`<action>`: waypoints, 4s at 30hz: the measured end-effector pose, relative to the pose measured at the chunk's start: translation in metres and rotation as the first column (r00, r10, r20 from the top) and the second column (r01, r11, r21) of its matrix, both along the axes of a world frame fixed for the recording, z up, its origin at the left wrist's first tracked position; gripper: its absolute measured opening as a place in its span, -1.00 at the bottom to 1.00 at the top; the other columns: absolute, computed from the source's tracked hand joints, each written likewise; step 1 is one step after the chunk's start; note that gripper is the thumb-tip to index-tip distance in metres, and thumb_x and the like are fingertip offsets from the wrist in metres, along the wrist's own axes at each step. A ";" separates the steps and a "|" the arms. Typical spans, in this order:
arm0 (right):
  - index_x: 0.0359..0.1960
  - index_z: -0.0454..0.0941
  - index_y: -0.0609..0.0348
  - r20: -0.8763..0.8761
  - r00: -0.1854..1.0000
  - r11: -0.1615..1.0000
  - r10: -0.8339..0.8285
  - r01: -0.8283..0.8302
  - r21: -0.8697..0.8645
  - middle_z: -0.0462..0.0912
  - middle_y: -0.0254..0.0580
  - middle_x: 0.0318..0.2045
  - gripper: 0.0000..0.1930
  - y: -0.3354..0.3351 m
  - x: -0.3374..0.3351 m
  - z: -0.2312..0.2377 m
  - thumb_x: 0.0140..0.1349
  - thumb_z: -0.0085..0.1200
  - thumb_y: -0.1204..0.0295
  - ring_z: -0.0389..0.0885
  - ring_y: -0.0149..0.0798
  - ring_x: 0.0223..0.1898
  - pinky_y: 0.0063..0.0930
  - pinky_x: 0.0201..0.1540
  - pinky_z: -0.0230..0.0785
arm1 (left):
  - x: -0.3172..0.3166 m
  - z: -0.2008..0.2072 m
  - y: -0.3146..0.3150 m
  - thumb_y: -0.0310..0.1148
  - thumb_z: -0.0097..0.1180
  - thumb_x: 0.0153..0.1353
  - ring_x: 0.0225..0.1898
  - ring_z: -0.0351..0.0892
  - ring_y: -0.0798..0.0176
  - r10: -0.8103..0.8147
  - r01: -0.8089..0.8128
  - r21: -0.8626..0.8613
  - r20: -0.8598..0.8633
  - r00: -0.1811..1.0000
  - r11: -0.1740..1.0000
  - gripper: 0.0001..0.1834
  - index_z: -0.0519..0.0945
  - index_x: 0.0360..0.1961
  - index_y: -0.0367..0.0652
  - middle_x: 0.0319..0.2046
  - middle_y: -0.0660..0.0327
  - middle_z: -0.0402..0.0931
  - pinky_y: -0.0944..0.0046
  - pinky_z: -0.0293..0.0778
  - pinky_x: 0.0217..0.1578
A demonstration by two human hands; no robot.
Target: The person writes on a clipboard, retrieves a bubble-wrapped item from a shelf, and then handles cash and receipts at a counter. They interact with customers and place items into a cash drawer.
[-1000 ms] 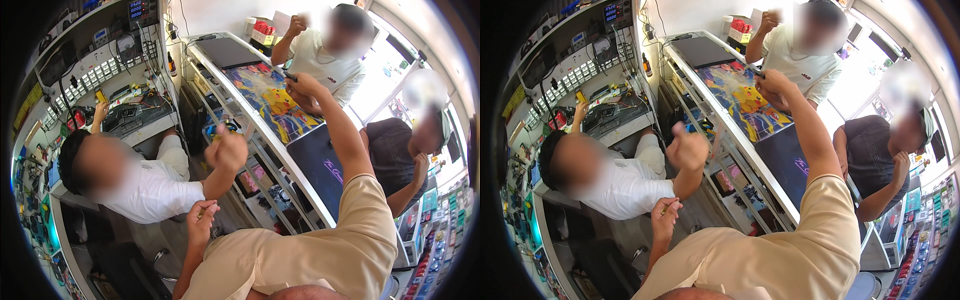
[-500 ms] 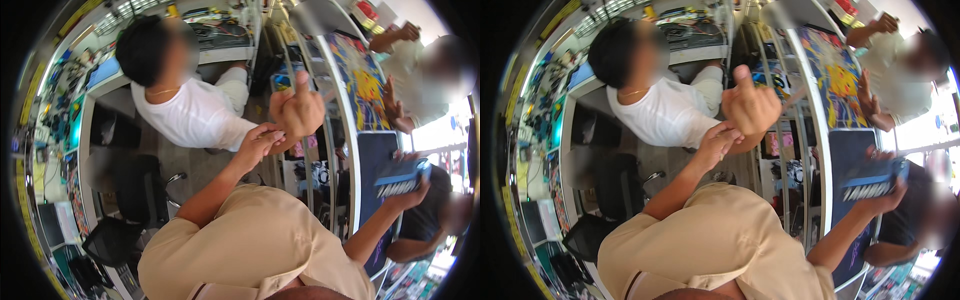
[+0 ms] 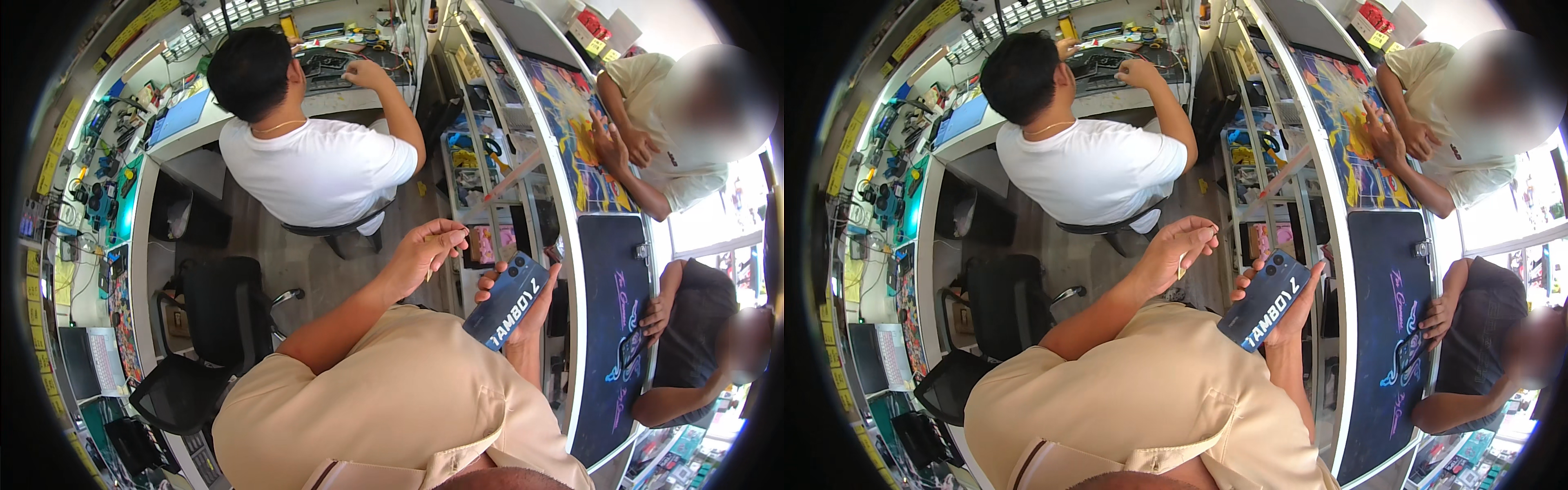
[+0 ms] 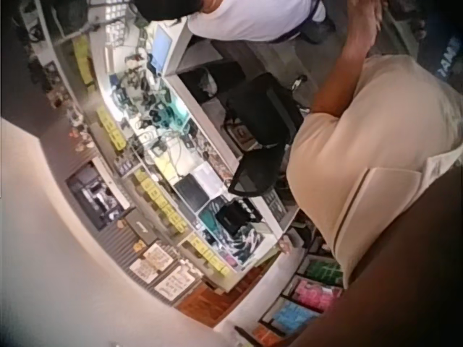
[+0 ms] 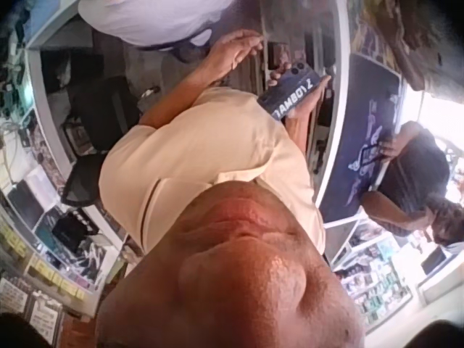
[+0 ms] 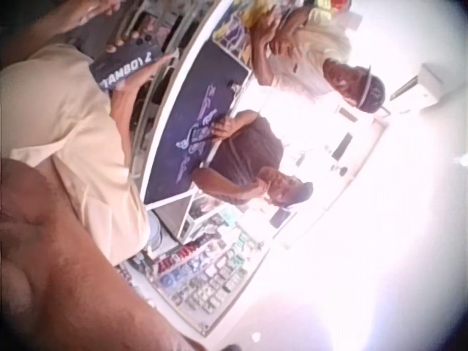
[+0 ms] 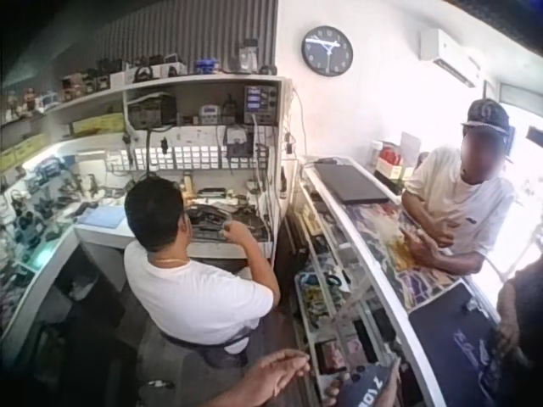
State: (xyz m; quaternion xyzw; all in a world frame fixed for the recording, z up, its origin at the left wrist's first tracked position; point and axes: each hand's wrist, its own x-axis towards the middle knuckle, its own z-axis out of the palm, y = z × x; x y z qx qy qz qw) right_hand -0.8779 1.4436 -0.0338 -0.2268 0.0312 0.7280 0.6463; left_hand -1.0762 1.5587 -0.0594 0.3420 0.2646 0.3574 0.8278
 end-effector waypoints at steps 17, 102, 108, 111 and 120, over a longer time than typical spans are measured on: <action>0.03 0.60 0.14 0.648 0.760 0.999 -0.045 0.047 0.015 0.72 -0.35 -0.25 -0.66 0.053 -0.001 0.017 0.49 0.14 0.13 0.70 -0.46 -0.26 -0.51 -0.15 0.60 | 0.008 0.055 0.028 -0.18 0.31 0.36 -0.35 0.42 0.56 0.047 0.050 0.299 -0.308 0.950 0.953 -0.62 0.67 0.01 -0.28 -0.20 0.28 0.66 0.53 0.33 -0.35; -0.18 0.65 0.16 0.722 0.547 0.813 -0.424 0.581 0.037 0.72 -0.26 -0.39 -0.67 0.004 0.163 0.102 0.43 0.11 0.11 0.69 -0.33 -0.48 -0.44 -0.36 0.57 | 0.010 0.005 0.060 -0.06 0.18 0.47 -0.65 0.20 0.55 0.019 -0.008 -0.093 0.116 0.993 0.996 -0.62 0.56 0.14 -0.04 -0.25 0.40 0.49 0.38 0.37 -0.26; -0.13 0.67 0.15 0.728 0.516 0.828 -0.452 0.547 0.126 0.75 -0.32 -0.34 -0.72 0.029 0.197 0.091 0.48 0.10 0.19 0.67 -0.41 -0.46 -0.54 -0.35 0.50 | 0.001 0.003 0.057 -0.10 0.16 0.48 -0.64 0.22 0.55 0.057 -0.048 -0.087 0.113 0.992 0.995 -0.63 0.55 0.14 -0.09 -0.26 0.39 0.53 0.38 0.37 -0.26; -0.13 0.65 0.16 0.871 0.394 0.853 -0.294 0.520 0.053 0.74 -0.31 -0.34 -0.74 0.052 0.236 0.064 0.47 0.13 0.21 0.66 -0.40 -0.47 -0.51 -0.37 0.48 | 0.001 0.003 0.053 -0.09 0.16 0.48 -0.64 0.23 0.55 0.037 -0.029 -0.081 0.095 0.995 0.996 -0.62 0.55 0.15 -0.09 -0.27 0.39 0.52 0.38 0.38 -0.25; -0.13 0.67 0.22 0.946 0.319 0.859 -0.059 0.499 -0.115 0.73 -0.18 -0.40 -0.65 0.091 0.276 0.036 0.46 0.14 0.13 0.71 -0.31 -0.46 -0.40 -0.39 0.54 | -0.015 -0.003 0.041 -0.11 0.15 0.48 -0.65 0.21 0.54 0.095 -0.092 -0.080 0.036 0.995 0.993 -0.64 0.56 0.11 -0.11 -0.29 0.37 0.51 0.36 0.38 -0.26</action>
